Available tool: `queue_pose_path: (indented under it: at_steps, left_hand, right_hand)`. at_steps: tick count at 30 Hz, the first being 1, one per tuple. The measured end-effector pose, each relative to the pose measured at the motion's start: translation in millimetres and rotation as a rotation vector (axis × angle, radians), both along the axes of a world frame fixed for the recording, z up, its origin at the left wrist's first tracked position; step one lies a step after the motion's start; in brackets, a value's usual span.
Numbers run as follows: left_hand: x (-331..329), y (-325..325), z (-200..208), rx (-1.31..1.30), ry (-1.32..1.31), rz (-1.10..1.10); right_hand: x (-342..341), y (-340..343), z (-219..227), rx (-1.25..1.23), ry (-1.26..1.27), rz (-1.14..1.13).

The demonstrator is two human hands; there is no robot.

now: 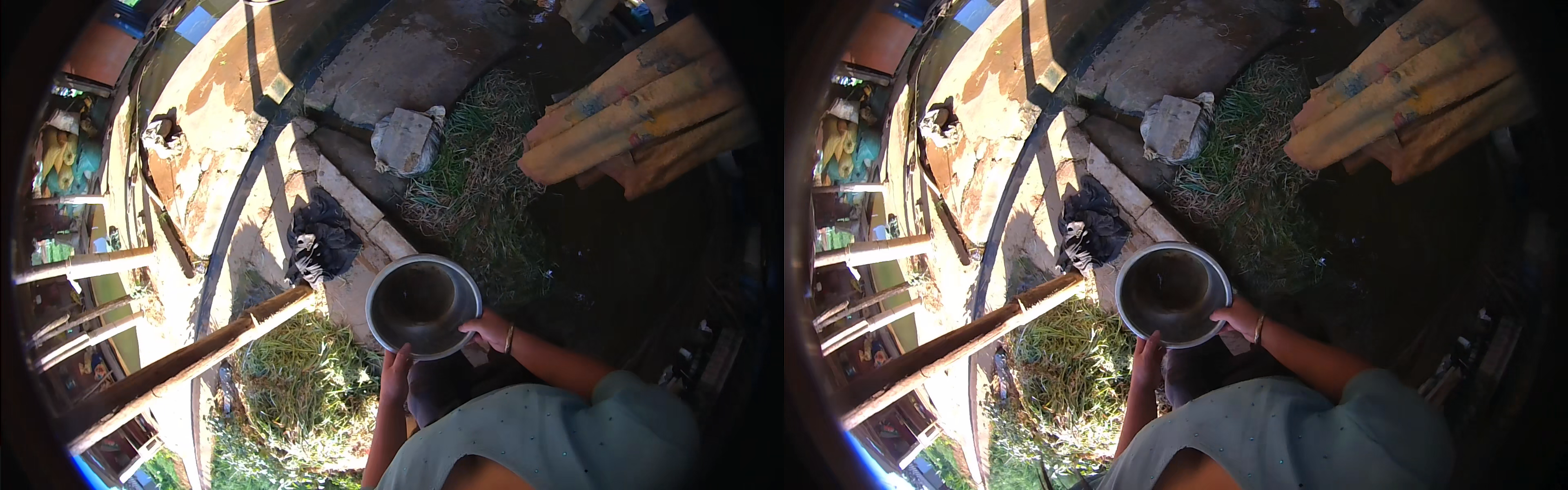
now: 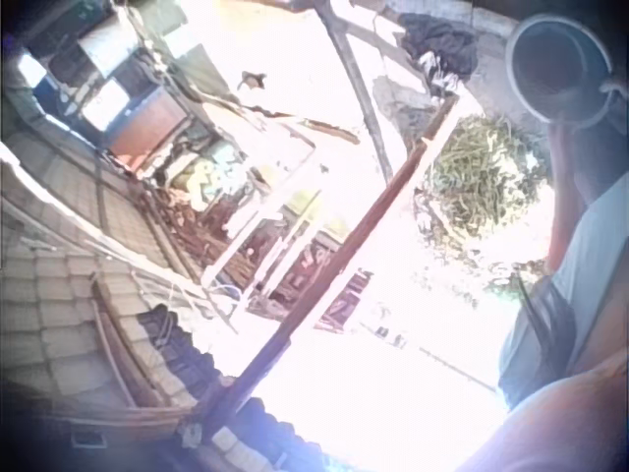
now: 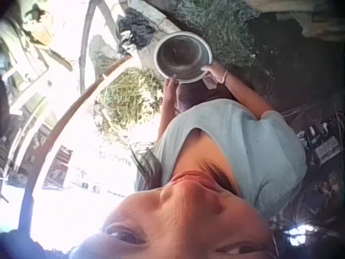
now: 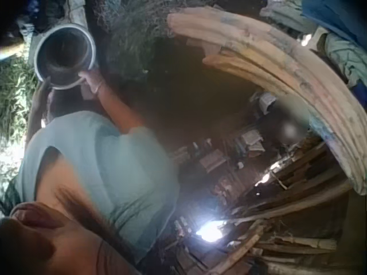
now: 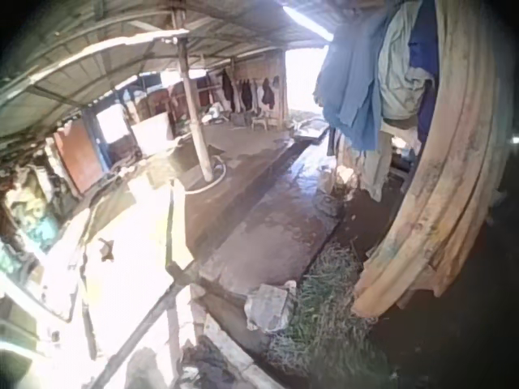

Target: The person stands in a shallow water-filled enclosure and removes a red-and-white sack, then gathers floating grass and debris by hand. They use a metal bowl to scoop and pour water, repeatedly clearing the surface and moving debris to the edge. The person continues to pull out clumps of grass and place them on the side, then walks out of the enclosure carrying the bowl.

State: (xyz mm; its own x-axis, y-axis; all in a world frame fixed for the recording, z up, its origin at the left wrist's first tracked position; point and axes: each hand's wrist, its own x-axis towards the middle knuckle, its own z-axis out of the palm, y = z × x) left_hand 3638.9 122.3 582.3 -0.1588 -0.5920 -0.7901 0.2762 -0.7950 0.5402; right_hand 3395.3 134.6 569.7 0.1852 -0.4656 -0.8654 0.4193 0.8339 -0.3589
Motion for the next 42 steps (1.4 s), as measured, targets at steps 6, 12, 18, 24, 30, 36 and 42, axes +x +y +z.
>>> queue_pose_path:
  at_steps: [6, 12, 18, 24, 30, 36, 42]
  left_hand:
    - [66.9, -176.9, 43.8, -0.111, -0.216, -0.286]
    - [40.0, -383.9, 44.0, -0.276, -0.227, -0.562]
    - [-51.3, -579.3, 41.9, -0.076, -0.177, -0.696]
    - [-103.0, -741.6, 11.6, -0.124, -0.210, -0.779]
    - [-187.4, -868.0, -16.7, 0.028, -0.266, -0.831]
    - [-325.9, -1001.0, -89.4, -0.395, -0.112, -1.223]
    - [-455.6, -1113.4, -125.0, -1.053, -0.610, -1.683]
  right_hand:
    - [-3.0, -118.6, 20.3, -0.071, 0.150, -0.248]
    - [-36.8, -250.4, 16.7, -0.107, 0.227, -0.292]
    - [-48.3, -422.6, 7.4, -0.244, 0.206, -0.201]
    - [-70.1, -558.0, -24.1, -0.349, 0.356, -0.183]
    - [-177.2, -603.2, -7.2, -0.569, 0.010, -0.347]
    - [-325.6, -617.4, -34.0, -0.062, 0.871, -0.391]
    - [-451.2, -651.8, -118.1, 0.196, 1.312, -0.057]
